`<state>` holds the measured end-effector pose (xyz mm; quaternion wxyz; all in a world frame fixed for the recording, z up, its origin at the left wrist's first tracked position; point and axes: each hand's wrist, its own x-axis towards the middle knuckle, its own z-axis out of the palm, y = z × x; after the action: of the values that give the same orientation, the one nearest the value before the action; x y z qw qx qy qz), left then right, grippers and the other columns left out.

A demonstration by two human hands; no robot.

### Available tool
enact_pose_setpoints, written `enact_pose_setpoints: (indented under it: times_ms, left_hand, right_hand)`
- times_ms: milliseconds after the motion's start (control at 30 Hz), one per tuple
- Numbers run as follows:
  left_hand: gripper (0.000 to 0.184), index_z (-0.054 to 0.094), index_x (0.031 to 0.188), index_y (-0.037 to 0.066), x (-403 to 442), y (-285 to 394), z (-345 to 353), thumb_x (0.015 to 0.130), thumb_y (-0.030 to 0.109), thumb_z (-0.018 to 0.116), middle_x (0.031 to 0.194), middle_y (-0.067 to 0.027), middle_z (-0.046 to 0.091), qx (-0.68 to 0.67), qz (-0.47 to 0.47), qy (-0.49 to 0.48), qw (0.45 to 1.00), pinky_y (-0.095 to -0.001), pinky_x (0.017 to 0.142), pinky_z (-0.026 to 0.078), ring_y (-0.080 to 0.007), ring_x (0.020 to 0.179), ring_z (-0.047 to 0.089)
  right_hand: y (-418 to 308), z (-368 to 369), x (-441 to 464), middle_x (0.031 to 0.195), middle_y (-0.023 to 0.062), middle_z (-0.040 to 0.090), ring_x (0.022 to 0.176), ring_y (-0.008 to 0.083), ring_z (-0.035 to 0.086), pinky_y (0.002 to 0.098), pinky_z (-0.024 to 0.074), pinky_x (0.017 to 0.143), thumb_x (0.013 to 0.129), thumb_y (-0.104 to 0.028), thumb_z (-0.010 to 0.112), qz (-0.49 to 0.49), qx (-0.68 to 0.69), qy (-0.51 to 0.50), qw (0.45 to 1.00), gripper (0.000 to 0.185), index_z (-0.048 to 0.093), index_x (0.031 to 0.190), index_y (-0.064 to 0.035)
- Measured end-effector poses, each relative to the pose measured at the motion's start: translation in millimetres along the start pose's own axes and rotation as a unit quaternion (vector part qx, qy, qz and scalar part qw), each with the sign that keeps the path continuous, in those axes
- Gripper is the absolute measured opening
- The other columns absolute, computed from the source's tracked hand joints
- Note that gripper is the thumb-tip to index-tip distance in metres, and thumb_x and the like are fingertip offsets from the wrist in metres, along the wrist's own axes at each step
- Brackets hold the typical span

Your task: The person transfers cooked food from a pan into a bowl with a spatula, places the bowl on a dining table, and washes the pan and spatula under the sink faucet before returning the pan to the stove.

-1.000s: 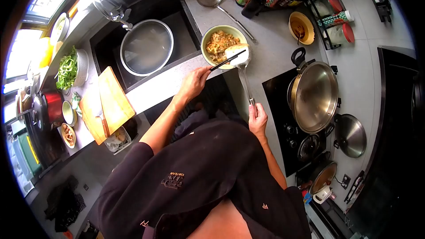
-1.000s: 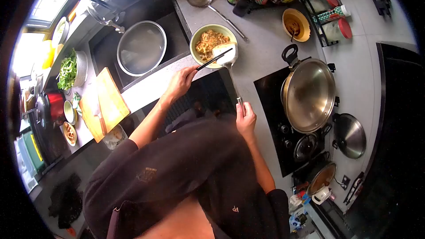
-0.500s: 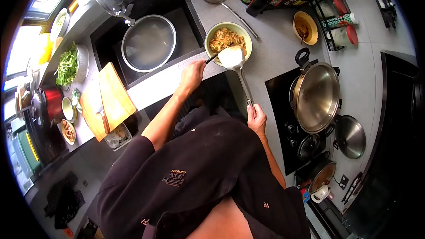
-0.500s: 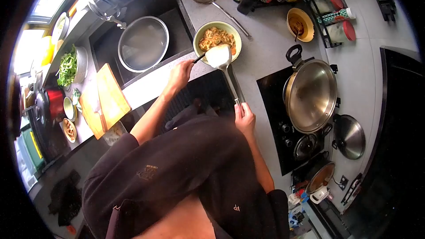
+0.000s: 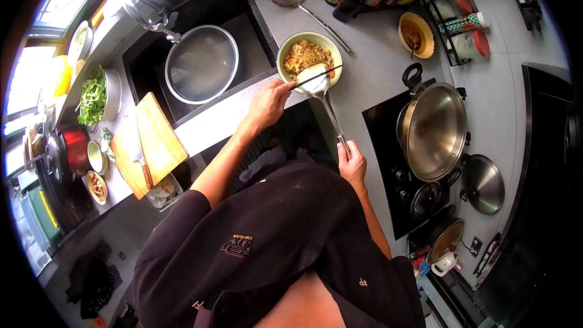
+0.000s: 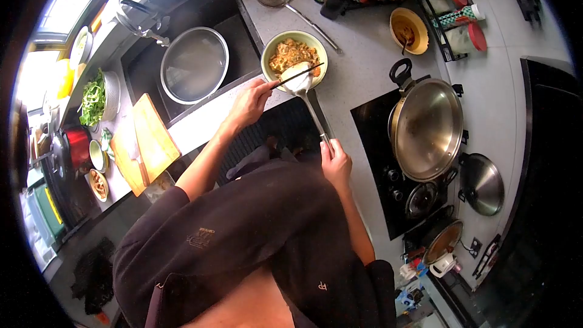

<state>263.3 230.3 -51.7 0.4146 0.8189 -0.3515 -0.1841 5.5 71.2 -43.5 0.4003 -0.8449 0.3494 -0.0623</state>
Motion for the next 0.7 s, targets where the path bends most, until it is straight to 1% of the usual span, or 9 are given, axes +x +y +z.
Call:
enact_pose_setpoints:
  times_ms: [33,200,300,400,500,567,600,667,700]
  left_hand:
    - [0.031,0.065,0.123,0.006,2,-1,4,0.095,0.007,0.052,0.092,-0.0167,0.061,0.013,0.002,0.001,1.0,-0.043,0.076,0.049,-0.0348,0.084,0.063]
    - [0.029,0.066,0.121,0.005,7,-11,8,0.095,0.008,0.053,0.091,-0.018,0.061,0.004,-0.037,0.019,0.999,-0.0445,0.075,0.049,-0.0368,0.085,0.062]
    - [0.028,0.066,0.12,0.004,5,-20,7,0.096,0.01,0.052,0.091,-0.0182,0.06,0.026,-0.047,0.02,0.998,-0.0452,0.075,0.049,-0.0379,0.085,0.062]
    - [0.028,0.066,0.119,0.003,0,-29,3,0.097,0.012,0.052,0.091,-0.0184,0.06,0.051,-0.058,0.011,0.997,-0.046,0.076,0.049,-0.0395,0.087,0.061]
    - [0.028,0.066,0.12,0.003,-7,-31,2,0.096,0.012,0.052,0.091,-0.0186,0.059,0.04,-0.058,0.014,0.997,-0.0459,0.076,0.049,-0.0403,0.087,0.061]
    - [0.029,0.066,0.12,0.003,-4,-27,-3,0.096,0.011,0.053,0.091,-0.0191,0.059,0.036,-0.048,0.027,0.998,-0.0466,0.076,0.049,-0.0412,0.087,0.061]
    - [0.029,0.065,0.121,0.003,-3,-25,-6,0.096,0.011,0.053,0.09,-0.0179,0.059,0.044,-0.045,0.036,0.997,-0.0449,0.075,0.05,-0.0384,0.086,0.062]
    - [0.03,0.064,0.123,0.002,-1,-23,-11,0.096,0.009,0.053,0.088,-0.0154,0.06,0.061,-0.039,0.054,0.996,-0.0413,0.073,0.052,-0.0327,0.083,0.064]
    - [0.031,0.063,0.125,0.002,1,-23,-11,0.096,0.009,0.054,0.089,-0.0136,0.061,-0.023,-0.089,0.04,0.995,-0.0385,0.073,0.053,-0.0281,0.081,0.064]
  right_hand:
    - [1,0,0,0.068,0.0171,0.061,0.067,0.0399,0.064,0.0442,0.0466,0.056,0.096,-0.028,0.062,-0.002,-0.003,0.001,1.0,0.024,0.059,0.088,-0.0062]
    - [3,-3,-3,0.071,0.0172,0.063,0.068,0.0403,0.065,0.045,0.0473,0.055,0.095,-0.03,0.063,-0.007,-0.005,0.001,1.0,0.023,0.06,0.09,-0.008]
    - [7,1,-5,0.062,0.0114,0.055,0.053,0.0301,0.057,0.0395,0.0416,0.051,0.096,-0.026,0.064,-0.047,-0.018,0.031,0.998,0.024,0.056,0.086,-0.0055]
    - [4,-3,-6,0.063,0.0114,0.057,0.054,0.0297,0.06,0.0393,0.0421,0.051,0.096,-0.025,0.064,-0.033,-0.018,0.028,0.999,0.023,0.057,0.087,-0.0053]
    - [-4,-3,-3,0.061,0.0108,0.055,0.052,0.0282,0.057,0.0382,0.0411,0.051,0.096,-0.024,0.063,-0.039,0.025,0.041,0.998,0.024,0.055,0.085,-0.0048]
    - [-1,-3,-3,0.059,0.0089,0.05,0.049,0.0238,0.051,0.0371,0.0383,0.05,0.097,-0.023,0.063,-0.033,0.031,0.047,0.998,0.027,0.052,0.081,-0.0044]
    - [0,-2,-3,0.058,0.008,0.048,0.048,0.0215,0.048,0.0366,0.0368,0.049,0.097,-0.023,0.062,-0.03,0.035,0.048,0.998,0.028,0.051,0.079,-0.0042]
    - [1,-5,-4,0.059,0.0113,0.052,0.051,0.0292,0.053,0.0398,0.0393,0.05,0.097,-0.024,0.061,0.0,0.025,0.031,0.999,0.029,0.051,0.079,-0.0044]
    - [2,-6,-2,0.06,0.013,0.054,0.052,0.033,0.055,0.0414,0.0406,0.051,0.097,-0.025,0.06,0.016,0.02,0.024,0.999,0.029,0.051,0.079,-0.0045]
